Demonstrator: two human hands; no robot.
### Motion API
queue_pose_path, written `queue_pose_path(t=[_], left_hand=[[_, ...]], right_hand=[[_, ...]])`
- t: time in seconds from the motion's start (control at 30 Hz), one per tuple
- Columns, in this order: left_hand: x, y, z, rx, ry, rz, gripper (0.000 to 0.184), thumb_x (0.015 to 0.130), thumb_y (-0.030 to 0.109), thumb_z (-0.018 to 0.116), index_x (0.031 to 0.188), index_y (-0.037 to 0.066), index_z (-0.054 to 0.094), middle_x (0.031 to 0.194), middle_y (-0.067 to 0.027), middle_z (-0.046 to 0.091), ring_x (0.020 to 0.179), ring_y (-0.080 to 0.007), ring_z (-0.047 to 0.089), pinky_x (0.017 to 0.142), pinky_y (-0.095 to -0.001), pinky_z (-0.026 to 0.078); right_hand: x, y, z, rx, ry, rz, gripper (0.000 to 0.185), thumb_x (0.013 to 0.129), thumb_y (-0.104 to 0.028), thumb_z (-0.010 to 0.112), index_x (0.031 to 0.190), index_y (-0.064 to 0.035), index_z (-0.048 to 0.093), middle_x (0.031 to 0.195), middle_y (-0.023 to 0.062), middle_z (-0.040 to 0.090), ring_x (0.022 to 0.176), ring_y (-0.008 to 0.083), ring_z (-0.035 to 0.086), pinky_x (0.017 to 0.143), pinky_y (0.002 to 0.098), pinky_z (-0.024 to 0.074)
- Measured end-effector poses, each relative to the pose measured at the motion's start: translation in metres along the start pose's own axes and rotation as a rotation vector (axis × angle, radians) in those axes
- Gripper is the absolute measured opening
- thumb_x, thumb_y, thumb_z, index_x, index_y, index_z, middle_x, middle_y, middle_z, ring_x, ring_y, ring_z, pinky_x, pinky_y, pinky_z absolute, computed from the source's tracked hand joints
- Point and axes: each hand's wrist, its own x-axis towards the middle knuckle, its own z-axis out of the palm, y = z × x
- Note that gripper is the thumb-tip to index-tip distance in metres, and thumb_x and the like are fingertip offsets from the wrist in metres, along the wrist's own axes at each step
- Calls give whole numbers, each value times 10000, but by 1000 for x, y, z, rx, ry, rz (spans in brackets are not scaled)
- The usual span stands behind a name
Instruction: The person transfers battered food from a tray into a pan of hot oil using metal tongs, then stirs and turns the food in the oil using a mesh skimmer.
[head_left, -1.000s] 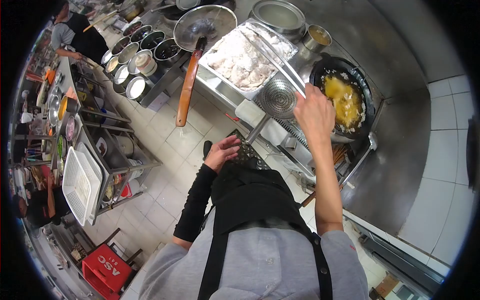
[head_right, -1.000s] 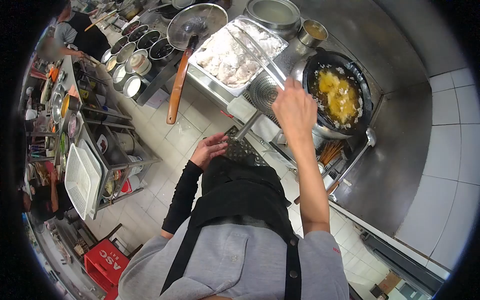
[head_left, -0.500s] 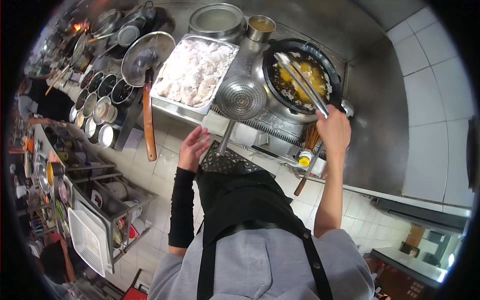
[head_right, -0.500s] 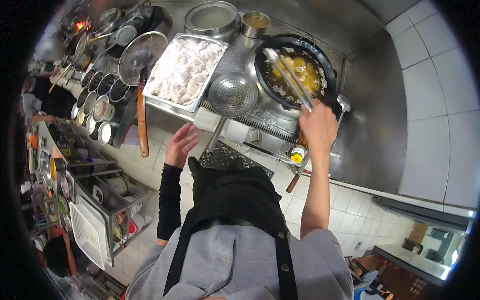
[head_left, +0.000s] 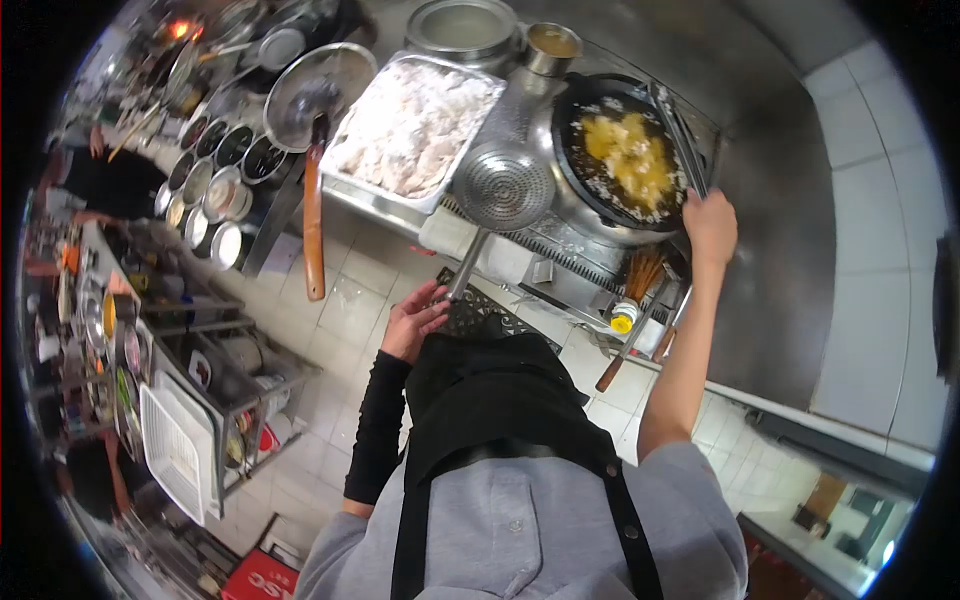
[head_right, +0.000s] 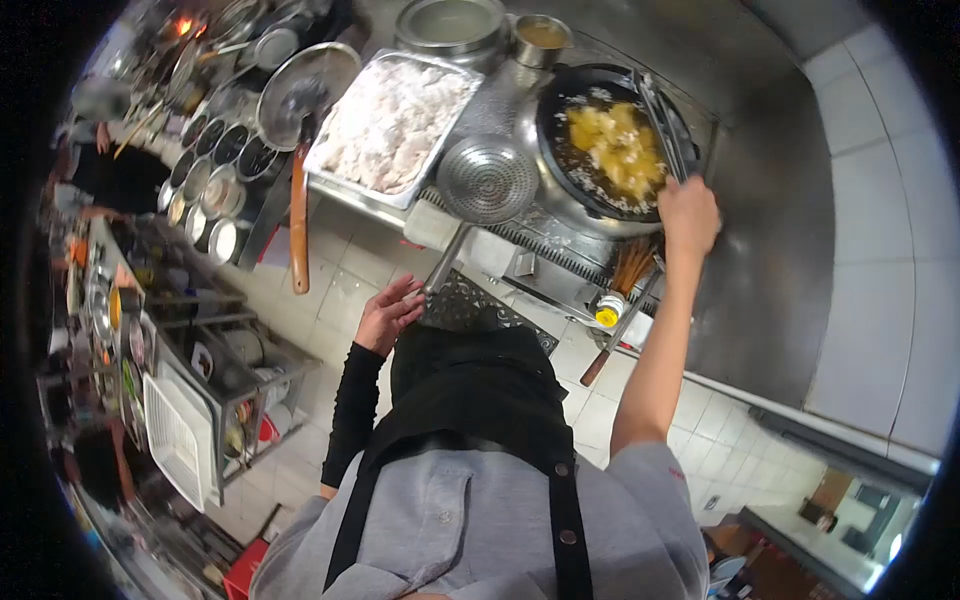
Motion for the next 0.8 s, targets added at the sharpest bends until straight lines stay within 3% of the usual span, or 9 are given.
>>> queue_pose_path(t=[0.13, 0.3, 0.43, 0.57, 0.8], left_hand=[[3, 0, -4, 6, 13, 12, 638, 959, 23, 623, 1541, -25, 366, 1474, -160, 535, 1252, -243, 609, 1003, -357, 528], [38, 27, 8, -25, -12, 133, 781, 928, 27, 674, 1576, -69, 248, 1544, -161, 454, 1250, -278, 597, 995, -392, 519], [69, 60, 25, -56, 42, 228, 713, 925, -34, 608, 1551, -75, 268, 1537, -156, 421, 1246, -277, 606, 990, -365, 550], [76, 74, 31, -134, 20, 245, 720, 901, -69, 602, 1535, -94, 264, 1506, -159, 405, 1263, -296, 593, 970, -360, 566], [80, 68, 31, -183, 32, 265, 727, 886, -100, 588, 1536, -100, 260, 1442, -140, 429, 1277, -323, 582, 980, -398, 561]], right_hand=[[-76, -29, -41, 172, -95, -94, 366, 969, -356, 637, 1113, -25, 699, 991, 276, 710, 965, 477, 669, 830, 541, 516], [-132, -68, -45, 303, -140, -316, 257, 953, -258, 660, 1070, -31, 682, 981, 248, 713, 889, 467, 675, 758, 542, 508], [-153, -102, -42, 359, -127, -476, 316, 958, -257, 656, 1121, 15, 654, 943, 237, 710, 860, 460, 688, 741, 530, 538], [-167, -115, -48, 292, -185, -593, 350, 951, -256, 664, 1165, 19, 630, 1033, 236, 700, 833, 442, 699, 717, 514, 561], [-177, -129, -14, 174, -100, -683, 331, 933, -218, 653, 1171, 1, 583, 982, 181, 662, 777, 383, 716, 646, 478, 578]])
